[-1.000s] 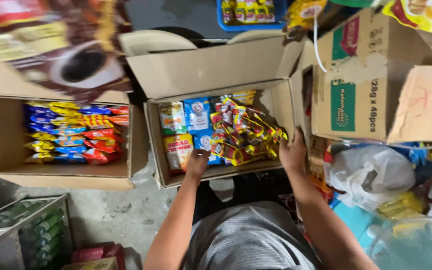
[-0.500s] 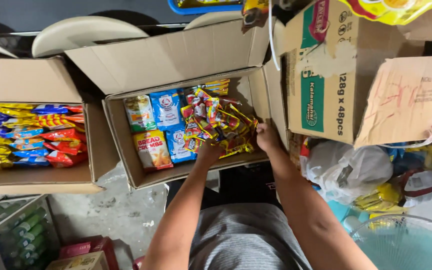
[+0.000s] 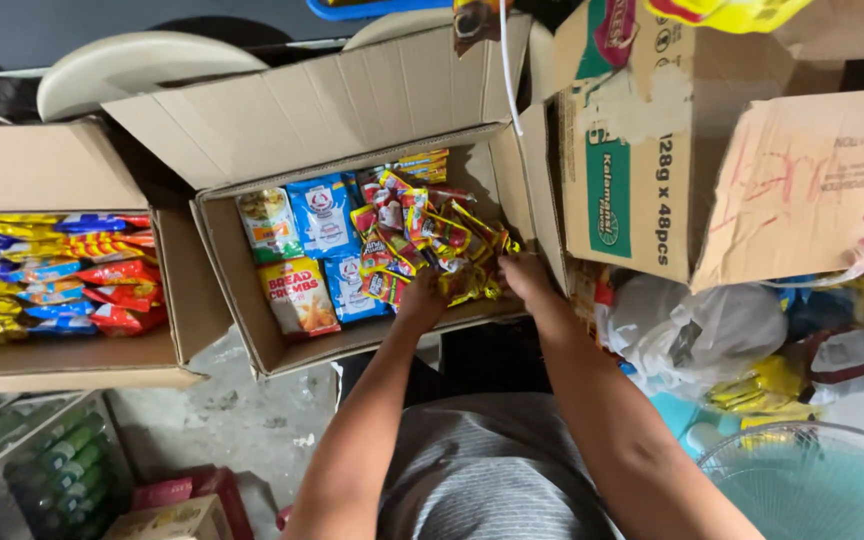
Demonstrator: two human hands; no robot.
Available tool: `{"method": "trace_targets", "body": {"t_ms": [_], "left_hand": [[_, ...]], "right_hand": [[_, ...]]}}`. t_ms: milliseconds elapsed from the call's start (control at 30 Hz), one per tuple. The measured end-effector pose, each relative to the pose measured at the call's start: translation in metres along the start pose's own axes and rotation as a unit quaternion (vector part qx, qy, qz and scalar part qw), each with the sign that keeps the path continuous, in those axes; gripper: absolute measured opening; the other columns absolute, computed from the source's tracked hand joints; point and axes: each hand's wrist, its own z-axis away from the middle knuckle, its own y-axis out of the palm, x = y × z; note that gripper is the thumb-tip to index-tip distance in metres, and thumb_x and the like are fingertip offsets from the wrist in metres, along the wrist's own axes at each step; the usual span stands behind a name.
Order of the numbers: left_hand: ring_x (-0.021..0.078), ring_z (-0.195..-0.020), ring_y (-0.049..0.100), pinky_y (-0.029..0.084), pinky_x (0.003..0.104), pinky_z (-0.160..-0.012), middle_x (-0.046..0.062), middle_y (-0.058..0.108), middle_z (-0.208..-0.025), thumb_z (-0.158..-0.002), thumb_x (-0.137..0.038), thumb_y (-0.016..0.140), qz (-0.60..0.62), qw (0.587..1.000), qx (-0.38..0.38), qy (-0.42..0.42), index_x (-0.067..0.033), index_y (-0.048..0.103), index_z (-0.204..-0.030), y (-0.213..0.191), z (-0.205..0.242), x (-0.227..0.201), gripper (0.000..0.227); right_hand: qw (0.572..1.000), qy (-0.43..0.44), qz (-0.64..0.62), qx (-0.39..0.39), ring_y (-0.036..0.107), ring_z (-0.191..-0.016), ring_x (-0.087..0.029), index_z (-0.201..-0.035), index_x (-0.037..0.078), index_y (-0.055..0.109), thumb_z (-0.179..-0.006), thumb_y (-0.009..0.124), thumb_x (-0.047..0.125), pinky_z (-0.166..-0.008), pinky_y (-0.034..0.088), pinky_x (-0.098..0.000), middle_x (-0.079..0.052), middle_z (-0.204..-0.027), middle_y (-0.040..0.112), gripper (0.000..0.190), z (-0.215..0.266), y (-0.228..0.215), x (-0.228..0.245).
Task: Taking small product packets from cardboard boxes and organizing them on grocery store shelves.
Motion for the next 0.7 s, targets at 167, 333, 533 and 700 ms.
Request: {"method": "trace_targets", "body": {"t_ms": [167, 333, 533, 700], "left_hand": [[0.0243, -0.099, 0.066, 0.059, 0.041, -0.085, 0.015, 0.065, -0.116, -0.080, -0.011, 0.085, 0.199, 0.977, 0.050, 0.048, -0.0091, 0.059, -0.124, -0.006, 0.022, 0.033, 0.050], [0.0209, -0.111, 0.066, 0.060, 0.036, -0.093, 0.010, 0.063, -0.123, -0.086, -0.005, 0.079, 0.483, 0.864, 0.121, 0.077, -0.0072, 0.053, -0.124, -0.051, 0.047, -0.004, 0.046], [0.0225, -0.103, 0.066, 0.060, 0.037, -0.082, 0.012, 0.065, -0.115, -0.090, -0.016, 0.081, 0.391, 0.914, 0.102, 0.019, -0.0016, 0.053, -0.122, -0.080, 0.057, 0.007, 0.045], [0.0287, -0.080, 0.066, 0.053, 0.040, -0.072, 0.016, 0.069, -0.086, -0.090, -0.020, 0.075, 0.126, 0.986, 0.043, 0.099, -0.0041, 0.066, -0.115, -0.091, 0.074, 0.024, 0.031]], "right_hand": [[0.986, 0.112, -0.061, 0.103, 0.065, -0.096, -0.024, -0.123, 0.011, 0.062, -0.096, 0.067, 0.043, -0.083, 0.058, -0.0420, -0.009, -0.110, 0.067, 0.042, 0.085, 0.028, 0.067], [0.916, 0.091, -0.274, 0.279, 0.068, -0.108, -0.027, -0.130, 0.009, 0.059, -0.094, 0.071, 0.034, -0.094, 0.057, -0.0454, -0.010, -0.118, 0.070, 0.045, 0.106, 0.053, 0.077], [0.922, -0.041, -0.272, 0.272, 0.066, -0.112, -0.023, -0.131, 0.018, 0.057, -0.095, 0.068, 0.017, -0.092, 0.053, -0.0495, -0.003, -0.123, 0.069, 0.038, 0.104, 0.078, 0.083], [0.942, -0.003, -0.181, 0.282, 0.067, -0.111, -0.023, -0.135, 0.015, 0.058, -0.095, 0.068, 0.019, -0.092, 0.055, -0.0482, -0.003, -0.123, 0.070, 0.041, 0.104, 0.096, 0.075]]}}
